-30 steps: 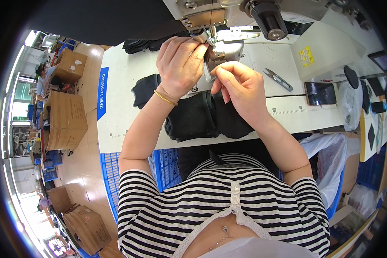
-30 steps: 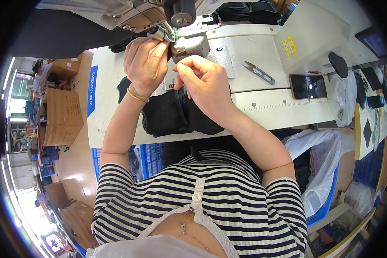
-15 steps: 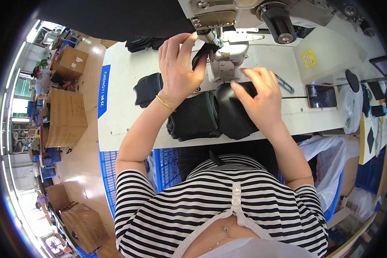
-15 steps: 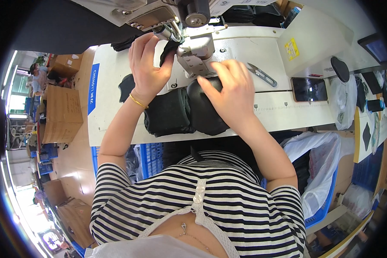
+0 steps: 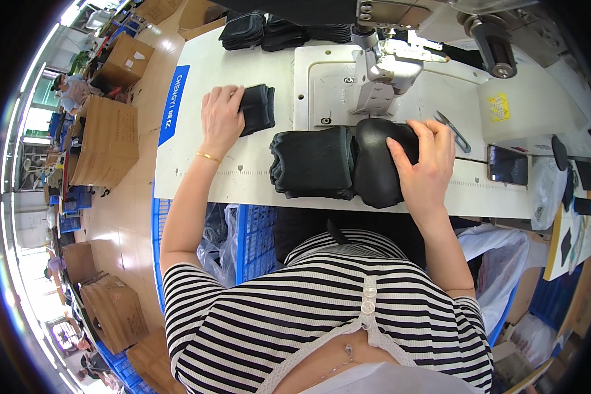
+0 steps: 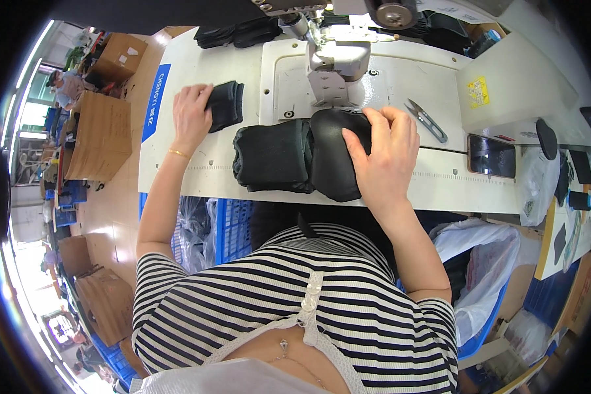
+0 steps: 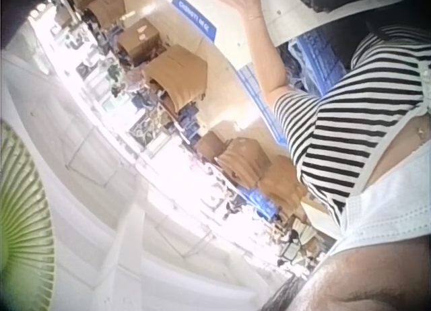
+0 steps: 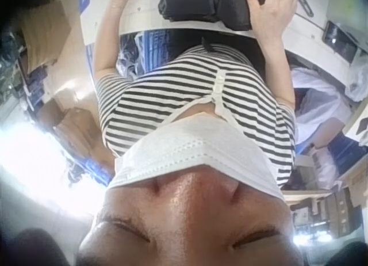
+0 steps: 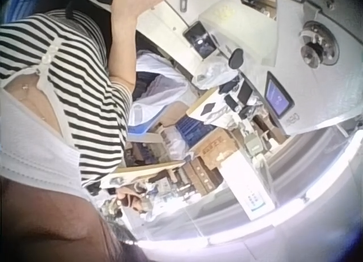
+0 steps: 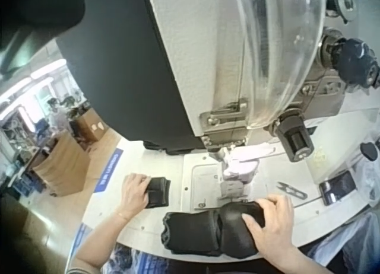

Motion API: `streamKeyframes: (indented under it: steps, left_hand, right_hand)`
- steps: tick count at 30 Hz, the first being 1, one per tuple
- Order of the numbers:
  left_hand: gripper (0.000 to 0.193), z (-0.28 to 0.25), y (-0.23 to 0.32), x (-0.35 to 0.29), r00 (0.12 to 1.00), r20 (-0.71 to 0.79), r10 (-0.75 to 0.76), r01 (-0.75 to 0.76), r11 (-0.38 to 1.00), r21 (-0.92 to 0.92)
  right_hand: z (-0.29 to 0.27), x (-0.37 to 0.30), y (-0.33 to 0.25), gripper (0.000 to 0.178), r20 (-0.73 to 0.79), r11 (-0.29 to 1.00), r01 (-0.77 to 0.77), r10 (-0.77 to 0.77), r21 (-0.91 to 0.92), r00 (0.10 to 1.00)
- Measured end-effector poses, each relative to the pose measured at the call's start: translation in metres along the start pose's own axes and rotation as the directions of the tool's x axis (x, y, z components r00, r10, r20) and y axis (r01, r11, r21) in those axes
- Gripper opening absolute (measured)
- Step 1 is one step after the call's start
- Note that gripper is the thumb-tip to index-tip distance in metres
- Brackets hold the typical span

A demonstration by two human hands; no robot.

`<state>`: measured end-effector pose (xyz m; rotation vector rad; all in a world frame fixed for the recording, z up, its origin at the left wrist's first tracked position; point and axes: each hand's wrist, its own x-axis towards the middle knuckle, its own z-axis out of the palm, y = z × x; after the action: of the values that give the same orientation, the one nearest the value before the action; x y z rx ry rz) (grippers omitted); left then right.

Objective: Stitching together black fabric and leather shoe panels using an industrial sewing machine.

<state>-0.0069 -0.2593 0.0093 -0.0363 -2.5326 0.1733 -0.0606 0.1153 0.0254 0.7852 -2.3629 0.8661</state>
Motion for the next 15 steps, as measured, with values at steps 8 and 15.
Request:
streamKeyframes:
  steps: [8,15]
  left_hand:
    - [0.034,-0.051,0.090,0.023,0.973,0.232,-0.003,0.158,0.743,-0.650]
    - [0.020,-0.047,0.141,0.016,0.991,0.130,-0.017,0.093,0.790,-0.606]
  right_hand:
    - [0.001,-0.001,0.008,0.035,0.025,0.997,0.043,-0.044,0.059,0.999]
    - [-0.004,-0.004,0.006,0.034,0.032,0.973,-0.120,0.116,0.196,0.993]
